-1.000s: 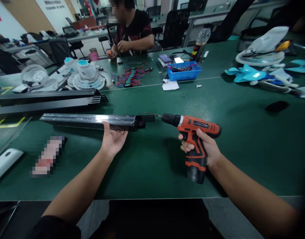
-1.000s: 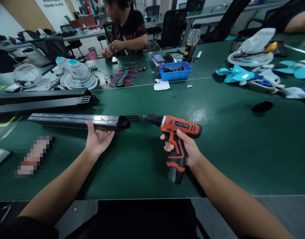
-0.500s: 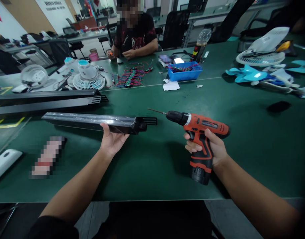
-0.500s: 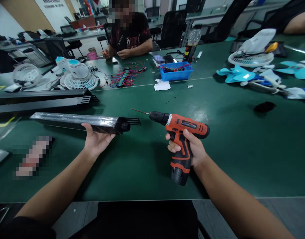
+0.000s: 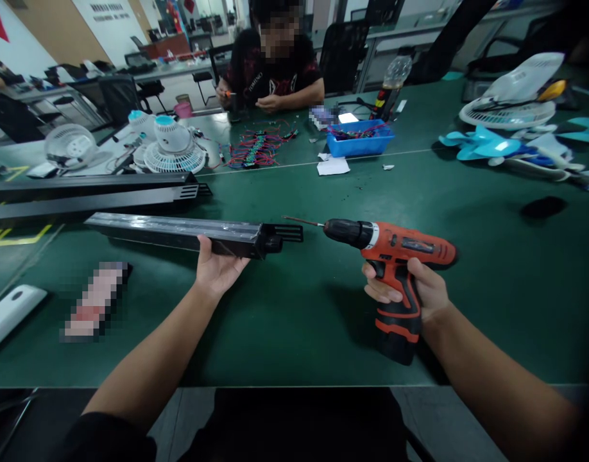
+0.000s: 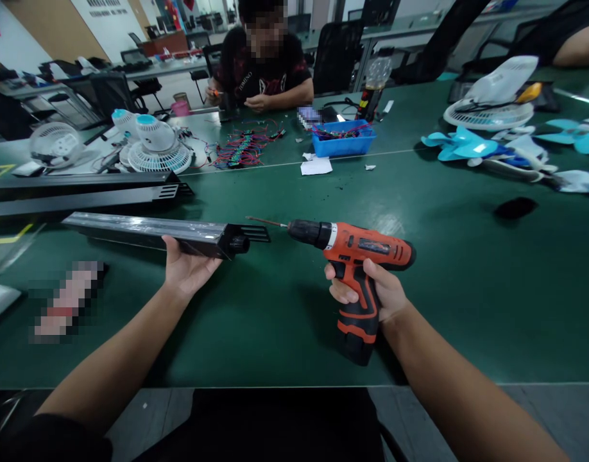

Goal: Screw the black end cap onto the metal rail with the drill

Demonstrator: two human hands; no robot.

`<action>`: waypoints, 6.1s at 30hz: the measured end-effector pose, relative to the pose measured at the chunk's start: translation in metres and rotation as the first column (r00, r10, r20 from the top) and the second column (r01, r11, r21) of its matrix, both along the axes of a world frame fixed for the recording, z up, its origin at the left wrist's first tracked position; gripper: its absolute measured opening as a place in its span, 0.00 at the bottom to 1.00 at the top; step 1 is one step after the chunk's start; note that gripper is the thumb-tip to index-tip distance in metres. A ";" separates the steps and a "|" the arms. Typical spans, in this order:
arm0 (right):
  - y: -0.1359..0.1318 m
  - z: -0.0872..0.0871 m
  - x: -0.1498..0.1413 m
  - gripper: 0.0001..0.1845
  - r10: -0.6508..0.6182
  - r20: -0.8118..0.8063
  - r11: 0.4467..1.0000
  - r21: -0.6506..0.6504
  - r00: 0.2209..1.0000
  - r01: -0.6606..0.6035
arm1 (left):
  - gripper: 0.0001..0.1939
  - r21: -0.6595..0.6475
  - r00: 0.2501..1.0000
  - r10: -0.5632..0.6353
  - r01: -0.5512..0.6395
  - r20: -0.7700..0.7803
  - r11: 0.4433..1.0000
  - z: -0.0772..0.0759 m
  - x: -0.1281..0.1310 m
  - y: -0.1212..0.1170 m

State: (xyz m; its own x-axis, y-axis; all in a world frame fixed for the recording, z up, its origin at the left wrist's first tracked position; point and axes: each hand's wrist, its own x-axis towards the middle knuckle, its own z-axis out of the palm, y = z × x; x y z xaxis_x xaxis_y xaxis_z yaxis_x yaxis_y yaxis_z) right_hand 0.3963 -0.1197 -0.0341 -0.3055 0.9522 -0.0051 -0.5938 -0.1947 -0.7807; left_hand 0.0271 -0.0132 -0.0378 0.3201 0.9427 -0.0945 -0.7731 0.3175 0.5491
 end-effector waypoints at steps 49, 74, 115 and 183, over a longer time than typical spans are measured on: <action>0.005 0.006 -0.012 0.17 0.203 -0.036 0.979 -0.015 0.978 -0.204 | 0.40 -0.142 0.987 0.130 -0.142 -0.091 0.980 0.010 0.011 -0.006; 0.006 0.028 -0.008 0.25 0.078 0.187 0.995 0.050 0.979 -0.089 | 0.40 -0.234 0.985 0.173 -0.170 -0.007 0.957 0.007 0.013 0.000; 0.029 0.007 -0.001 0.30 0.248 0.180 0.965 0.038 0.952 -0.258 | 0.29 -0.303 0.965 0.261 -0.258 -0.030 0.918 0.017 0.012 0.002; 0.009 0.015 -0.022 0.19 0.139 0.212 0.987 0.049 0.967 -0.152 | 0.25 -0.284 0.959 0.257 -0.282 -0.123 0.917 0.016 0.013 -0.007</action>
